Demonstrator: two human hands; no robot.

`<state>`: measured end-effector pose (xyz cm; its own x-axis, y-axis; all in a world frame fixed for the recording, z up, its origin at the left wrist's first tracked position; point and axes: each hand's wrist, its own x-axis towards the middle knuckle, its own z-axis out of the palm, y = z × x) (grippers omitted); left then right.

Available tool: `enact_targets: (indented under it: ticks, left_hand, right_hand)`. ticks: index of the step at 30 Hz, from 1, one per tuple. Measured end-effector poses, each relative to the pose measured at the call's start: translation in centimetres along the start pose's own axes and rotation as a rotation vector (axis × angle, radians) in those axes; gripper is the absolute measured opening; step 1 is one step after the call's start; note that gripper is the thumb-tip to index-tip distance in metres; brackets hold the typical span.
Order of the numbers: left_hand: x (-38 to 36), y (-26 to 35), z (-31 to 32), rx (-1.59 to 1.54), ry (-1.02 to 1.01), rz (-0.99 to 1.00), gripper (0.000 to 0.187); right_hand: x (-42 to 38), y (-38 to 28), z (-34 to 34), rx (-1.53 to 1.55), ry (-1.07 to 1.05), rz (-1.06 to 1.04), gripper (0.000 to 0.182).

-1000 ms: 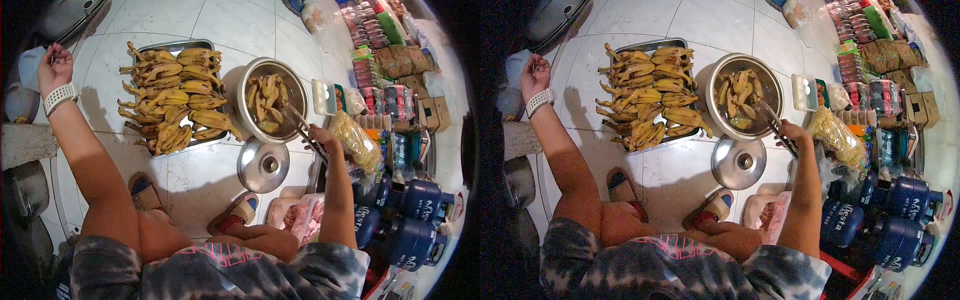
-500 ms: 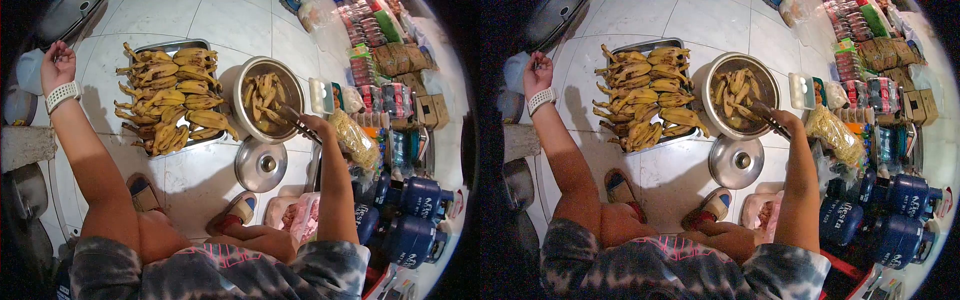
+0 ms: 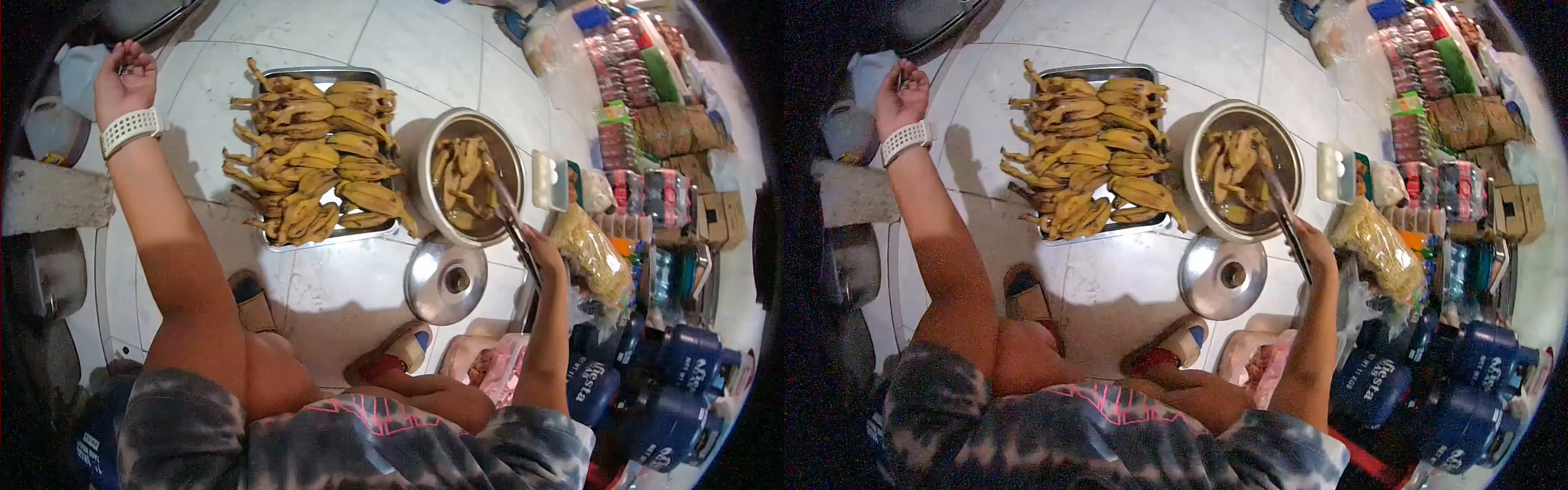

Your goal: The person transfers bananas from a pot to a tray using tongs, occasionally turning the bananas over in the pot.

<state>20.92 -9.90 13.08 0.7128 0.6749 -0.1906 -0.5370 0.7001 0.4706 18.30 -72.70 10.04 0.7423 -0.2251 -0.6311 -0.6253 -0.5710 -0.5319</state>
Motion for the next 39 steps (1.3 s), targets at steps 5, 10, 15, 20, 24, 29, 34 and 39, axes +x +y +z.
enact_targets:
  ticks: [5,10,15,20,24,29,34,39]
  left_hand:
    - [1.1,1.4,-1.4,-0.041,0.009,0.002,0.007]
    - [1.6,0.7,-2.0,-0.056,-0.01,-0.042,0.006]
    - [1.4,-1.1,-1.5,-0.042,-0.002,-0.07,0.008]
    - [1.2,-1.5,-1.6,-0.066,0.011,-0.082,0.01]
    - [1.6,-0.9,-2.6,-0.157,0.04,-0.072,0.005]
    - [2.5,0.5,-4.6,-0.176,-0.007,-0.143,0.006]
    - [2.6,0.8,-4.4,-0.173,0.066,-0.12,0.007]
    - [3.1,0.6,-4.8,-0.168,0.073,-0.098,0.004]
  right_hand:
    - [-5.9,0.3,1.8,0.237,0.111,-0.125,0.036]
    - [-8.6,-3.5,8.2,0.534,0.02,-0.07,0.036]
    - [-9.4,-7.0,16.9,0.475,-0.126,0.009,0.027]
    - [-7.7,-6.4,24.8,0.648,-0.187,-0.088,0.032]
    - [-5.4,-7.4,29.5,0.687,-0.09,-0.16,0.031]
    - [-2.8,-9.5,31.0,0.525,-0.104,-0.225,0.04]
    - [-3.1,-9.9,27.9,0.466,-0.391,-0.13,0.033]
    - [-5.0,-9.2,21.7,0.355,-0.508,-0.038,0.032]
